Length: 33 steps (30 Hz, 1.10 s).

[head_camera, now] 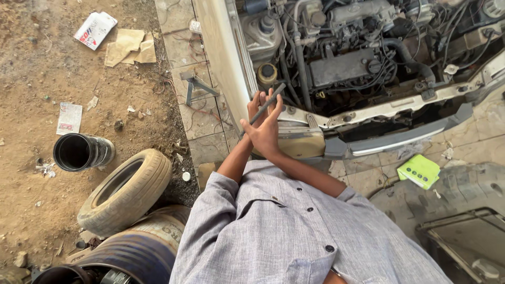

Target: The person works on the headlight assembly of a vehicle using a screwdriver and a metal rod, prying and securing components near the front grille area.

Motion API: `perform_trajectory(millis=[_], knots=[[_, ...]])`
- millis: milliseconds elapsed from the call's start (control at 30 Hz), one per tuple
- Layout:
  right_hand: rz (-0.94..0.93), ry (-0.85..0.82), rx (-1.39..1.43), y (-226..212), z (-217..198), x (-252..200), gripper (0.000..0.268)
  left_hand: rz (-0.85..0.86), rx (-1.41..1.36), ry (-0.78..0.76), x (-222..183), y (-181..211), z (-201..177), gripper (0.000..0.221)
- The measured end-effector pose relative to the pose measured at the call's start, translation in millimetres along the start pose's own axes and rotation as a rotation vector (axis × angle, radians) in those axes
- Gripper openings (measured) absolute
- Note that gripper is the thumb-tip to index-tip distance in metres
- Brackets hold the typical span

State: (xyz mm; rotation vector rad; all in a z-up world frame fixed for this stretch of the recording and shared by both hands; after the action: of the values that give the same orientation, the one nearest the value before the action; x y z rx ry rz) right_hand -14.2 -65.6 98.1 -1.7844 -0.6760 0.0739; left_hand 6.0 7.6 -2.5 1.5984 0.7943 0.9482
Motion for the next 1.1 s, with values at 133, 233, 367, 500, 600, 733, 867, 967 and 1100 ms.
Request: perform_trajectory(millis=[133, 233, 367, 500, 600, 733, 867, 967, 1100], knots=[[0.179, -0.187, 0.106, 6.3, -7.6, 10.2, 0.1, 0.244, 0.105, -0.03, -4.7, -47.1, 3.6, 0.024], [0.042, -0.438, -0.174, 8.5, -22.4, 22.9, 0.086, 0.032, -0.001, 0.01, -9.4, -92.7, 9.1, 0.026], [-0.765, -0.78, -0.734, -9.2, -28.5, 48.4, 0.033, 0.143, -0.048, 0.047, -11.6, -86.7, 10.7, 0.021], [-1.079, -0.516, -0.683, -28.3, -28.1, 51.5, 0.026, 0.125, 0.004, 0.055, -18.8, -53.1, 1.9, 0.025], [-0.834, -0.169, -0.497, -34.1, -33.7, 41.0, 0.037, 0.106, 0.035, 0.097, -6.9, -45.4, -1.2, 0.028], [-0.19, -0.199, -0.444, -32.3, -35.9, 31.5, 0.059, 0.864, 0.706, 0.348, -9.9, -46.1, 5.0, 0.031], [-0.023, -0.329, -0.351, -21.9, -33.0, 47.6, 0.086, -0.223, -0.126, 0.037, -6.8, -90.5, 20.3, 0.047], [-0.226, -0.419, -0.505, -8.1, -33.9, 63.7, 0.066, -0.185, -0.382, -0.054, -13.5, -105.8, 21.1, 0.039], [-0.698, -0.533, -0.577, -12.2, -44.4, 78.8, 0.047, 0.425, 0.197, -0.148, -16.7, -101.5, 12.6, 0.052]])
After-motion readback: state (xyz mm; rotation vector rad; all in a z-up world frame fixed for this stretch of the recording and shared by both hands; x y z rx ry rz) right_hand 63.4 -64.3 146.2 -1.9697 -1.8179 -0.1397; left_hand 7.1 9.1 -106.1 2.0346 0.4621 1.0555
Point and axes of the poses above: each hand's wrist, its own x-axis towards the middle knuckle, its own z-axis out of the palm, y = z × x, the point moved 1 cm from there along x, towards the middle knuckle, and after that the axes turned 8 degrees about y, right-handed, at the moved point
